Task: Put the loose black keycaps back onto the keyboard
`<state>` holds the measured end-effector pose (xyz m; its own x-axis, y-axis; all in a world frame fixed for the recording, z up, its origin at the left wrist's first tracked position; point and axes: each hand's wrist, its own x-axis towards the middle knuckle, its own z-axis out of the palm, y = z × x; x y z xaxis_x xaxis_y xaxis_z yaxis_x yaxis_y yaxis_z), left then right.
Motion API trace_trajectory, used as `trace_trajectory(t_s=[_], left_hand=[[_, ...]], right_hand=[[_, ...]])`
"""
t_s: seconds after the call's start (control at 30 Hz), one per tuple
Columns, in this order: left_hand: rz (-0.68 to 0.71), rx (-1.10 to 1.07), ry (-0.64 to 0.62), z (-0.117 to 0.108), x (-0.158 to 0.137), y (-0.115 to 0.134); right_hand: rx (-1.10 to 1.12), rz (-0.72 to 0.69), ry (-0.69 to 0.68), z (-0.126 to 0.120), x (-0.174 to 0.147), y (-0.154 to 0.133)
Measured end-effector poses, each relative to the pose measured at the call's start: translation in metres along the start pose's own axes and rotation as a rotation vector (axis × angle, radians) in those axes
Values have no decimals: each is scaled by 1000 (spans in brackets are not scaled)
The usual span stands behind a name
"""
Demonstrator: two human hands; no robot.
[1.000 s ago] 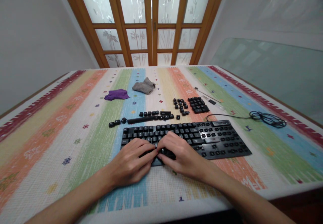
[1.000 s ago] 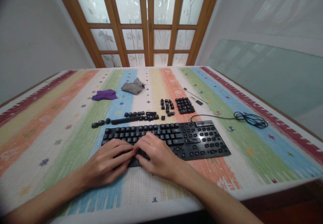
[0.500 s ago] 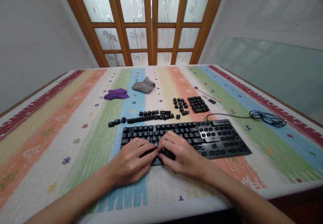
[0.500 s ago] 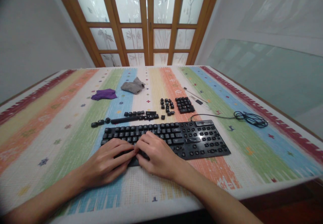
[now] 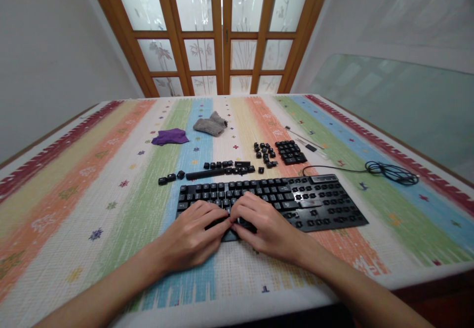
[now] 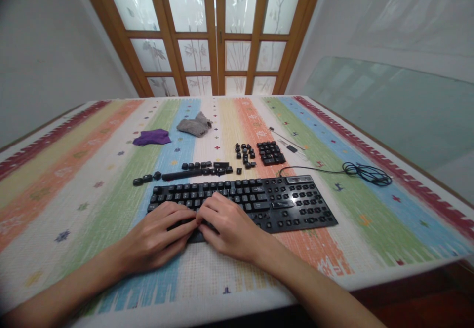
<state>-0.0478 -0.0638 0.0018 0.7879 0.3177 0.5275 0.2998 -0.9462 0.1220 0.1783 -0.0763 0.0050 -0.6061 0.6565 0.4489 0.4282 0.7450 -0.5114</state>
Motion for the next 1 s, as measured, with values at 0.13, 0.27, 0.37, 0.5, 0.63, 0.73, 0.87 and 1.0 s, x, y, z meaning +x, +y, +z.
trace_trajectory(t_s=[0.13, 0.27, 0.37, 0.5, 0.63, 0.73, 0.87, 1.0], left_hand=[[-12, 5, -21, 1, -1, 0], [-11, 4, -41, 1, -1, -1], [-16, 6, -47, 0, -1, -1], [-19, 6, -61, 1, -2, -1], [-21, 15, -55, 0, 0, -1], [-18, 18, -49, -1, 1, 0], [-16, 15, -49, -2, 2, 0], [-10, 11, -71, -2, 1, 0]], right_hand=[[0, -4, -7, 0, 0, 1], [-4, -7, -4, 1, 0, 2], [-7, 0, -2, 1, 1, 2], [11, 15, -3, 0, 2, 0], [29, 28, 1, -1, 2, 0], [31, 29, 1, 0, 1, 2], [12, 12, -3, -1, 2, 3], [37, 41, -16, -3, 2, 2]])
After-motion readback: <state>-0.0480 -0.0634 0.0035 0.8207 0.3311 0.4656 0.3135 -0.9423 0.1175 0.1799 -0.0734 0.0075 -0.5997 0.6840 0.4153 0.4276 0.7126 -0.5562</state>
